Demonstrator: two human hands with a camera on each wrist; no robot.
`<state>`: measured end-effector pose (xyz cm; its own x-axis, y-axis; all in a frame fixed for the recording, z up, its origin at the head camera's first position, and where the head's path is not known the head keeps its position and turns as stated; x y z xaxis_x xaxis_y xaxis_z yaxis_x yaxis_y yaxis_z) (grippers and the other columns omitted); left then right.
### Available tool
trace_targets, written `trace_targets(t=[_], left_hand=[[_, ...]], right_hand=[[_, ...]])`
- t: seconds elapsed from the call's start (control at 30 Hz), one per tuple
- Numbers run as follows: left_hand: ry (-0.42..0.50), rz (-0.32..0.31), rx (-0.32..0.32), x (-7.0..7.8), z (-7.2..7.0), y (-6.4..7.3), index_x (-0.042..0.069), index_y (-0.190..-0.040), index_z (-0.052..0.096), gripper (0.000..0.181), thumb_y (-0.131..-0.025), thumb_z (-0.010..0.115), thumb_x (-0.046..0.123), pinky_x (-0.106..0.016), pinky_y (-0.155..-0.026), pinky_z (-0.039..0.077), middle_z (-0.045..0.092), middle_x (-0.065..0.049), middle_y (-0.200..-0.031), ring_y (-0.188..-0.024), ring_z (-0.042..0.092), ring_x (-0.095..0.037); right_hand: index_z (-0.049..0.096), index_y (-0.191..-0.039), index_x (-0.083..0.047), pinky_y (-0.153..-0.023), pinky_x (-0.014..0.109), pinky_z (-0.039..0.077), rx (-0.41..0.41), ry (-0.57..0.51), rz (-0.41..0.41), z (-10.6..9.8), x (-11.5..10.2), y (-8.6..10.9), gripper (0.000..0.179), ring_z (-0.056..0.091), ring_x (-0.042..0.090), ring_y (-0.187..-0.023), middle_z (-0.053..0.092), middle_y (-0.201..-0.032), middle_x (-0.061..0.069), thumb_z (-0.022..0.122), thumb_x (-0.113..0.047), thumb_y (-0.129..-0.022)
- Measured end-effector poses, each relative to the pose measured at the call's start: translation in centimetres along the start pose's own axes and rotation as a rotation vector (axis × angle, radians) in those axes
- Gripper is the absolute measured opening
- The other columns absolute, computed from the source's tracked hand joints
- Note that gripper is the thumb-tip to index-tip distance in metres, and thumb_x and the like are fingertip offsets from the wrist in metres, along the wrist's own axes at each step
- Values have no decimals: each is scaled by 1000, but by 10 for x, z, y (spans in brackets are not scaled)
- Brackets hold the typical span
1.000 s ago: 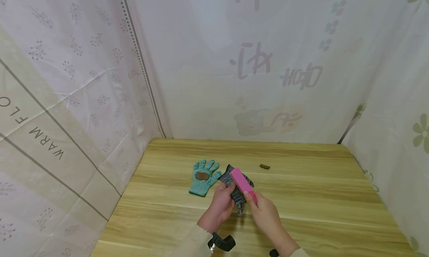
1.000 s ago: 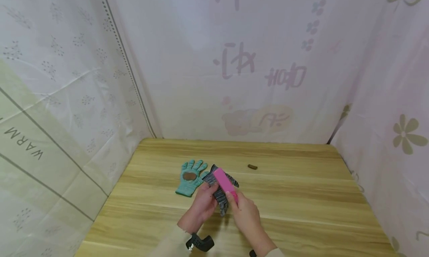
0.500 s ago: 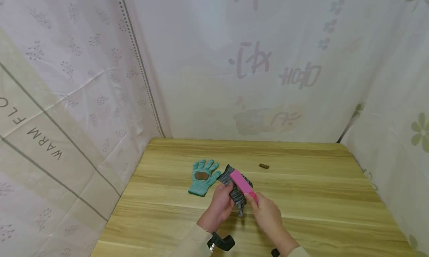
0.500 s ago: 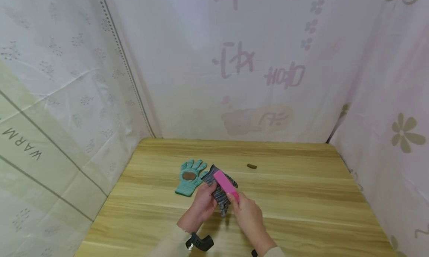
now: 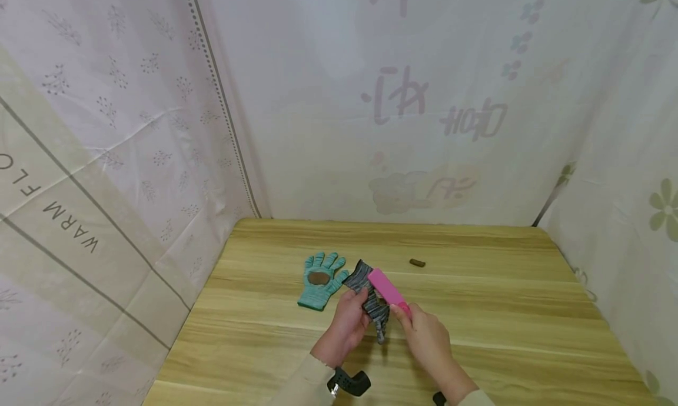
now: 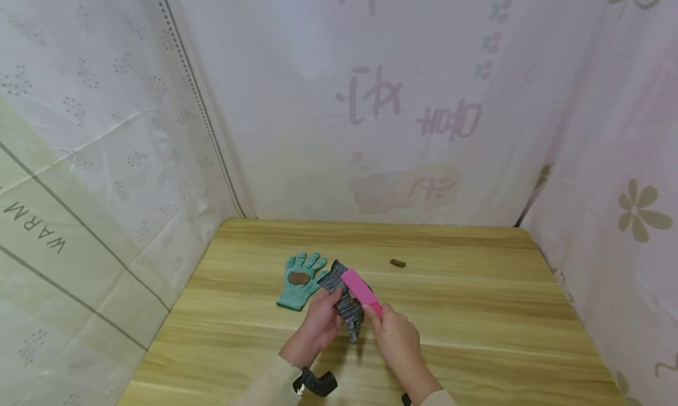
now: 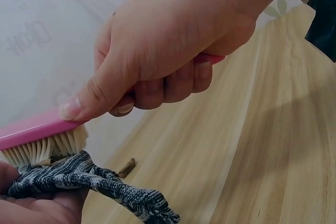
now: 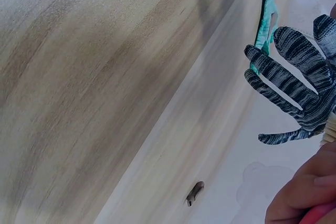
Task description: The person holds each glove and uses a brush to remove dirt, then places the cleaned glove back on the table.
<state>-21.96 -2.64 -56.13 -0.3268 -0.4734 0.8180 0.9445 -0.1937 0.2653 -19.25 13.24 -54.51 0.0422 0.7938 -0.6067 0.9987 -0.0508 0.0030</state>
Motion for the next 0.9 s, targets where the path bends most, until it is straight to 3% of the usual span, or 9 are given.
trace_targets(t=[0.5, 0.9], left_hand=[[-45, 1, 8, 0, -4, 0, -6, -142, 40, 42, -112, 36, 22, -28, -91, 54, 66, -10, -123, -103, 67, -11], [-59, -8, 4, 0, -6, -1, -4, -139, 42, 39, -111, 38, 23, -25, -85, 52, 63, -2, -109, -97, 62, -9]], right_hand=[[50, -76, -15, -51, 30, 29, -8, 2, 7, -5, 1, 0, 51, 38, 15, -54, 38, -60, -1, 47, -59, -102], [48, -74, -15, -50, 29, 28, 2, 12, 4, -7, 2, 0, 52, 35, 15, -53, 37, -60, -1, 46, -59, -103]])
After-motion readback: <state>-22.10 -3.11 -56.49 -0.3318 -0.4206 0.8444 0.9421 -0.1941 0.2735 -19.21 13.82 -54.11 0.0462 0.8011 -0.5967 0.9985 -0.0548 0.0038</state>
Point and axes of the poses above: each hand's wrist, its own y-axis away from the middle knuckle, its own z-axis out of the palm, x = y × z, the point moved 7 cm from there along -y, towards the middle knuckle
